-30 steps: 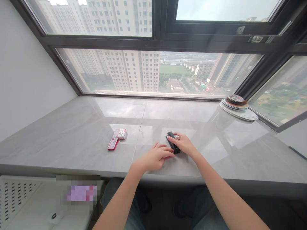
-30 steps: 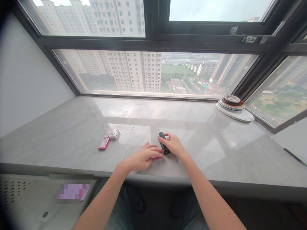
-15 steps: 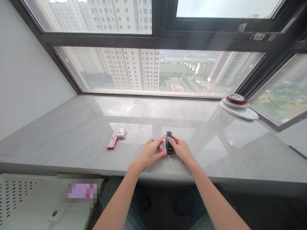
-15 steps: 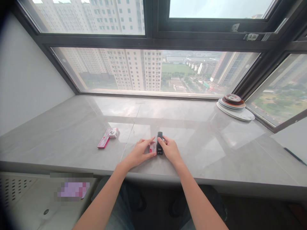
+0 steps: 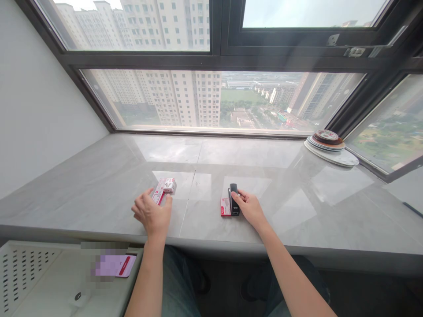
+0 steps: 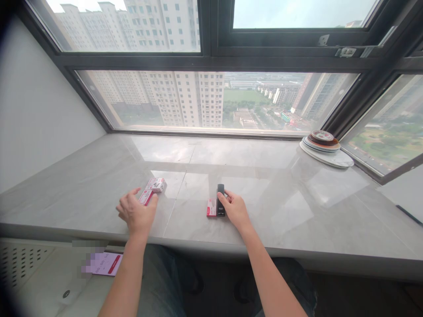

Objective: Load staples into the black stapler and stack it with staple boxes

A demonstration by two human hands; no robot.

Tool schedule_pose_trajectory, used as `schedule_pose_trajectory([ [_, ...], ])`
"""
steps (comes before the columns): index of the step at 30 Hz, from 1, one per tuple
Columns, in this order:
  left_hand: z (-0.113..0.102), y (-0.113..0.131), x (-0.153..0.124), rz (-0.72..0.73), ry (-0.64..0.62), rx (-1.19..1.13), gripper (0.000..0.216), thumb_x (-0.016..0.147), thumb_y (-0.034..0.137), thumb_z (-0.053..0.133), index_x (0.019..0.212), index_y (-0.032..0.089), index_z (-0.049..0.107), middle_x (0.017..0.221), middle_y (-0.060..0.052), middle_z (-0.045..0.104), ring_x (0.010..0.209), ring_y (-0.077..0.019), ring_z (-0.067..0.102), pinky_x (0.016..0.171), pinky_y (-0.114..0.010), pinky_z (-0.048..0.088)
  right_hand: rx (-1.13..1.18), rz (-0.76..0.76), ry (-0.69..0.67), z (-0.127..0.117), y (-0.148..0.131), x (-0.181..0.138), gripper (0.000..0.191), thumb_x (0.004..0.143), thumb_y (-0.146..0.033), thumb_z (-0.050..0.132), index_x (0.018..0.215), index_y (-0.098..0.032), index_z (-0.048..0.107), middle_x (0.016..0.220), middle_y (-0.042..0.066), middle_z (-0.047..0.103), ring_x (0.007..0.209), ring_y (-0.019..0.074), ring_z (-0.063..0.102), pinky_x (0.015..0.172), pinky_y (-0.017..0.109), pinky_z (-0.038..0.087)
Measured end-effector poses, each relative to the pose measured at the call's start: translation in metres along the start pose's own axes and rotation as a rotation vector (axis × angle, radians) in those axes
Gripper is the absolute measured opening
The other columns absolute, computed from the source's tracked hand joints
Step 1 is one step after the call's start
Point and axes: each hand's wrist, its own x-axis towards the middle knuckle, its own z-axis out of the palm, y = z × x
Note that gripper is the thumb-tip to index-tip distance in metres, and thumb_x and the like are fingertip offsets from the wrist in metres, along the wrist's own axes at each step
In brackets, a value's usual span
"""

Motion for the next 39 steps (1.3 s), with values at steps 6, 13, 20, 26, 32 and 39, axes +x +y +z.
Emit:
schedule_pose_trajectory([
  [6, -0.009, -0.044, 0.012, 0.039, -0.248, 0.217, 0.066, 0.092, 0.055, 0.054, 0.152, 0.028, 0.046, 0.126, -0.016, 0.061, 0.121, -0.0418, 0.051, 0.103, -0.061, 0.036, -0.013, -0.005, 0.021, 0.001, 0.001, 0.000, 0.074, 0.085, -0.070, 0.062, 0.130, -0.012, 0.073, 0.059, -0.002, 0.057, 0.064, 0.0190, 0.053, 0.063, 0.029, 0.043],
  [13, -0.028, -0.020, -0.010, 0.378, -0.773, -0.065, 0.070, 0.081, 0.057, 0.070, 0.144, 0.030, 0.056, 0.118, -0.008, 0.064, 0.114, -0.0327, 0.062, 0.095, -0.043, 0.048, -0.061, -0.015, 0.032, 0.002, 0.007, 0.001, 0.078, 0.086, -0.070, 0.060, 0.134, -0.010, 0.070, 0.056, -0.005, 0.047, 0.061, 0.0163, 0.047, 0.063, 0.027, 0.041],
  [20, -0.013, 0.051, -0.023, 0.618, -0.834, -0.473, 0.057, 0.082, 0.031, 0.072, 0.137, 0.030, 0.059, 0.132, -0.005, 0.062, 0.124, -0.0259, 0.058, 0.110, -0.040, 0.045, -0.048, -0.019, 0.019, 0.002, 0.001, -0.003, 0.072, 0.087, -0.067, 0.061, 0.129, -0.010, 0.073, 0.056, -0.003, 0.053, 0.061, 0.0171, 0.048, 0.061, 0.027, 0.040],
  [26, 0.015, 0.096, -0.044, 0.824, -0.948, -0.475, 0.059, 0.074, 0.033, 0.081, 0.130, 0.031, 0.064, 0.119, -0.005, 0.068, 0.118, -0.0307, 0.056, 0.104, -0.044, 0.046, -0.059, -0.037, -0.003, 0.001, -0.006, -0.007, 0.067, 0.086, -0.068, 0.061, 0.120, -0.012, 0.077, 0.055, -0.001, 0.053, 0.060, 0.0178, 0.049, 0.059, 0.028, 0.039],
  [32, 0.024, 0.095, -0.062, 0.794, -0.906, -0.446, 0.058, 0.073, 0.038, 0.083, 0.127, 0.031, 0.064, 0.112, -0.005, 0.067, 0.109, -0.0300, 0.057, 0.098, -0.044, 0.047, -0.094, -0.054, -0.003, -0.001, -0.008, -0.010, 0.067, 0.086, -0.070, 0.060, 0.115, -0.013, 0.079, 0.054, -0.003, 0.047, 0.058, 0.0157, 0.043, 0.056, 0.027, 0.035],
  [39, 0.009, 0.074, -0.026, 0.636, -0.753, -0.540, 0.048, 0.096, 0.047, 0.058, 0.142, 0.032, 0.055, 0.140, -0.005, 0.060, 0.127, -0.0263, 0.052, 0.107, -0.040, 0.044, -0.093, -0.035, 0.038, 0.002, -0.003, -0.011, 0.074, 0.086, -0.072, 0.058, 0.126, -0.011, 0.075, 0.055, -0.004, 0.041, 0.059, 0.0154, 0.040, 0.058, 0.027, 0.035],
])
